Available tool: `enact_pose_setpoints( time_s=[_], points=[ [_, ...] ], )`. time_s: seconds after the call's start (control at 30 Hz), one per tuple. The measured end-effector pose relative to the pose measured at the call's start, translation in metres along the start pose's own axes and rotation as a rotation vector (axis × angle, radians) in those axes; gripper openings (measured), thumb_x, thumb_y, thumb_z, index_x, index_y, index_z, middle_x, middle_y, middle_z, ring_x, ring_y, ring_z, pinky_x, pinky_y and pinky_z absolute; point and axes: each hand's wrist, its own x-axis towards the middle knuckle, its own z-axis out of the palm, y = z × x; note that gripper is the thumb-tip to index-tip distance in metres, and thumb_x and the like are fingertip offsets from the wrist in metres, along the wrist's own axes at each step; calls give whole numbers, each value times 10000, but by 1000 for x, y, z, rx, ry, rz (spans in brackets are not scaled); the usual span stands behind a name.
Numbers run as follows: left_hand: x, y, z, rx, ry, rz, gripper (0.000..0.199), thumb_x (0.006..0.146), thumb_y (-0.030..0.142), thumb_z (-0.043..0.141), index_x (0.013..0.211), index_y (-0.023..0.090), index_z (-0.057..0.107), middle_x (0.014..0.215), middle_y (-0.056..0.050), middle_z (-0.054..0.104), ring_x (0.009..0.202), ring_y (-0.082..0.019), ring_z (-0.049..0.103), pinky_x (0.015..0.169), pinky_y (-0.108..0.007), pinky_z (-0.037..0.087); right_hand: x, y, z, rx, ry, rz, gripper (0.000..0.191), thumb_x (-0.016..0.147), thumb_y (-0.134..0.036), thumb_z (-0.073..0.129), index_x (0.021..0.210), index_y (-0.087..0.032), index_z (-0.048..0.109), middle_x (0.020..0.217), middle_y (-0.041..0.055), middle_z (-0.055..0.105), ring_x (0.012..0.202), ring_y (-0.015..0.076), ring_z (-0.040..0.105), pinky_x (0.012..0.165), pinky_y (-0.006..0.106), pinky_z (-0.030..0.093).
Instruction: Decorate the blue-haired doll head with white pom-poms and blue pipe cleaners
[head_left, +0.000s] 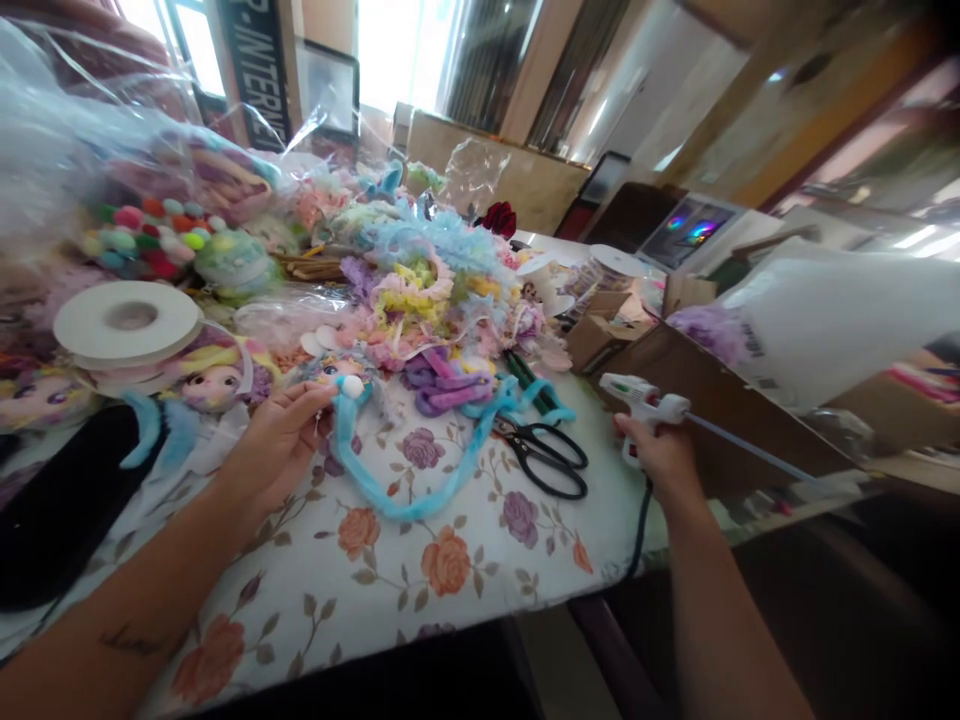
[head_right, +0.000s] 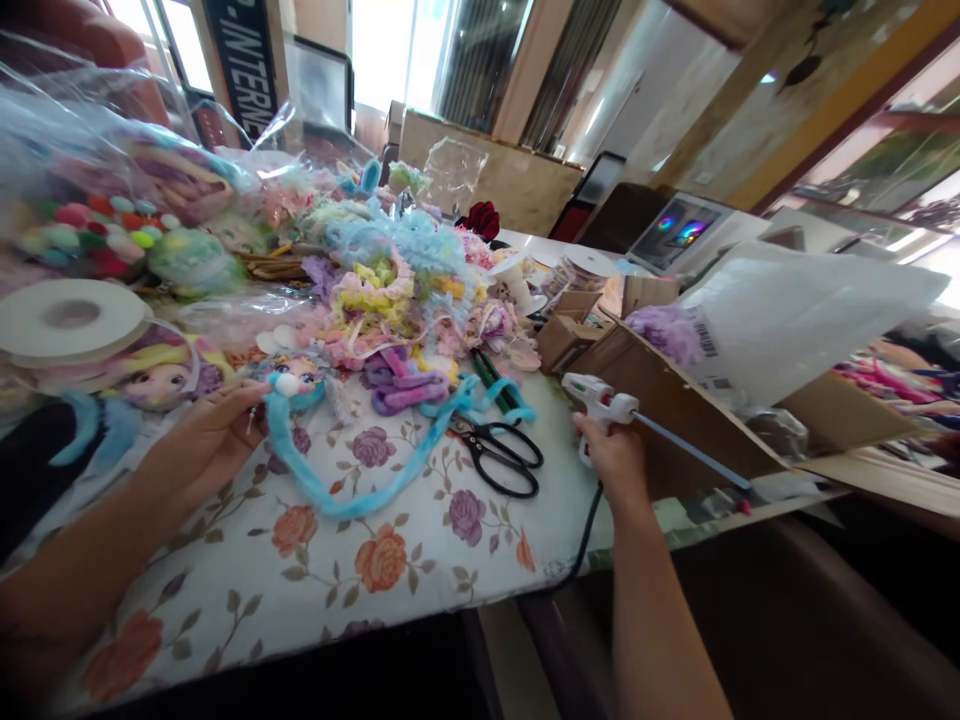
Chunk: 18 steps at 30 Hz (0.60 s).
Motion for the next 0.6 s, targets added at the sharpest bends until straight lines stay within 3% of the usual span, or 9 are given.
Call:
enact_pose_setpoints(
  time_s=[0.1, 0.2, 0.3, 0.37, 0.47, 0.53, 0.6],
  points=[
    [0, -1, 0, 19, -7, 8, 142, 698, 198, 776, 639, 160, 653, 632, 28, 577, 606, -69, 477, 555, -149, 434, 8, 19, 6, -38, -16, 83, 311, 687, -456, 645, 738, -150, 624, 664, 120, 662, 622, 248, 642, 559, 341, 492],
    [0, -1, 0, 38, -2, 20, 149, 683, 200, 787, 627, 158, 656, 625, 26, 575, 602, -71, 469, 540, -150, 423, 11, 19, 14, -79, -40, 112, 304, 718, -448, 611, 796, -155, 629, 755, 131, 688, 701, 254, 659, 595, 335, 503],
    [1, -1, 0, 52, 20, 24, 171, 666, 215, 803, 625, 158, 648, 635, 26, 579, 616, -77, 474, 559, -160, 431, 9, 8, 11, -170, -75, 105, 259, 746, -437, 594, 755, -180, 622, 723, 128, 676, 756, 284, 663, 637, 361, 497],
    [1, -1, 0, 75, 34, 35, 187, 663, 229, 806, 622, 158, 638, 642, 26, 577, 624, -79, 480, 583, -167, 439, 1, -3, 0, -279, -104, 104, 267, 737, -449, 623, 632, -206, 587, 660, 140, 645, 779, 332, 657, 672, 415, 477],
    [0, -2, 1, 124, 64, 85, 211, 654, 259, 808, 600, 156, 632, 624, 26, 569, 606, -75, 479, 586, -172, 427, -25, -31, -17, -511, -137, 101, 436, 715, -509, 672, 448, -226, 473, 612, 198, 607, 757, 405, 639, 671, 496, 424],
    [-1, -3, 2, 157, 77, 134, 221, 652, 269, 809, 582, 156, 632, 604, 29, 560, 593, -70, 475, 577, -173, 408, -48, -57, -20, -624, -141, -101, 461, 816, -553, 558, 507, -211, 539, 655, 212, 634, 731, 371, 643, 645, 456, 409],
    [-2, -4, 3, 191, 77, 193, 226, 669, 271, 801, 574, 160, 630, 605, 32, 560, 594, -69, 482, 592, -181, 407, -74, -90, -14, -427, -204, -368, 353, 849, -512, 534, 712, -208, 651, 773, 163, 695, 732, 314, 650, 669, 410, 419]
  ],
)
